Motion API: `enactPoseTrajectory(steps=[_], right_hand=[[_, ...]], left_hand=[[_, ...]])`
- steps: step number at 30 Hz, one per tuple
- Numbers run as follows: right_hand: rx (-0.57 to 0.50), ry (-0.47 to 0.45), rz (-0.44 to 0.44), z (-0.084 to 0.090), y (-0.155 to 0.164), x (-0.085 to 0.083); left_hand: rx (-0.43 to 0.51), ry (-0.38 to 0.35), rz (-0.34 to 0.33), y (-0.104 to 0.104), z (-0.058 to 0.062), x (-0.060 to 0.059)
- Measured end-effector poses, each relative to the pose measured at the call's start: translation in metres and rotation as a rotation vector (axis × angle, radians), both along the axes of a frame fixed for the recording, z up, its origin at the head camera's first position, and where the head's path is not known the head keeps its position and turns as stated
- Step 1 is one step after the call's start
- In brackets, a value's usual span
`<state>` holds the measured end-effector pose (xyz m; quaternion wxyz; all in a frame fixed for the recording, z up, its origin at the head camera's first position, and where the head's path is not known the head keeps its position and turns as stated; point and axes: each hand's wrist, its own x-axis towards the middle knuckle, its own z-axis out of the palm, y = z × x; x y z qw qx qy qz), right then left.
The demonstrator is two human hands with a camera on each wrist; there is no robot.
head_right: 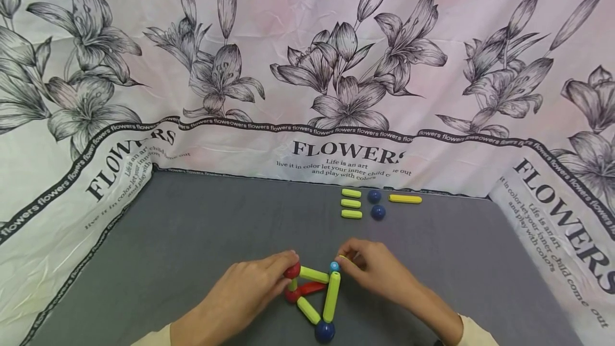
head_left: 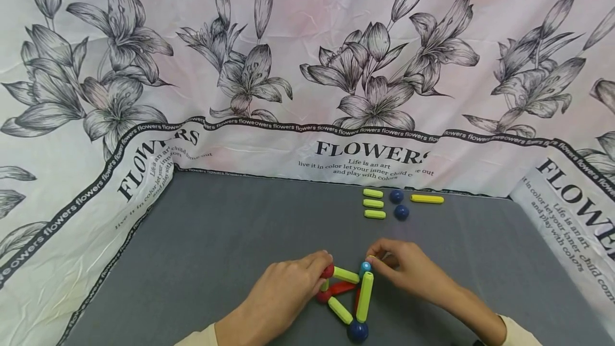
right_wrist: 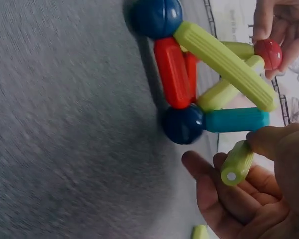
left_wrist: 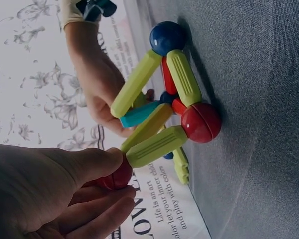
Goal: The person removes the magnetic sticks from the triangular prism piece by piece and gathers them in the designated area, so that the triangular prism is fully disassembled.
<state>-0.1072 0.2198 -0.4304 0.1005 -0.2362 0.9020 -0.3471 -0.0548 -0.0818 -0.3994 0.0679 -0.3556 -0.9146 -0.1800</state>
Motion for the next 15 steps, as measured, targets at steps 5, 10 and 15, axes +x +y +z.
enactPoseTrajectory(steps=[5, 10, 15], right_hand=[[-0.063, -0.085, -0.012, -0.009, 0.003, 0.004], [-0.095, -0.119, -0.009, -0.009, 0.006, 0.009], [-0.114, -0.142, -0.006, -0.01, 0.007, 0.016]], left_hand=[[-0.002, 0.034, 0.003, 0.002, -0.002, 0.0], [0.001, 0.048, 0.003, 0.004, -0.003, 0.0], [-0.007, 0.055, 0.003, 0.005, -0.001, 0.002]])
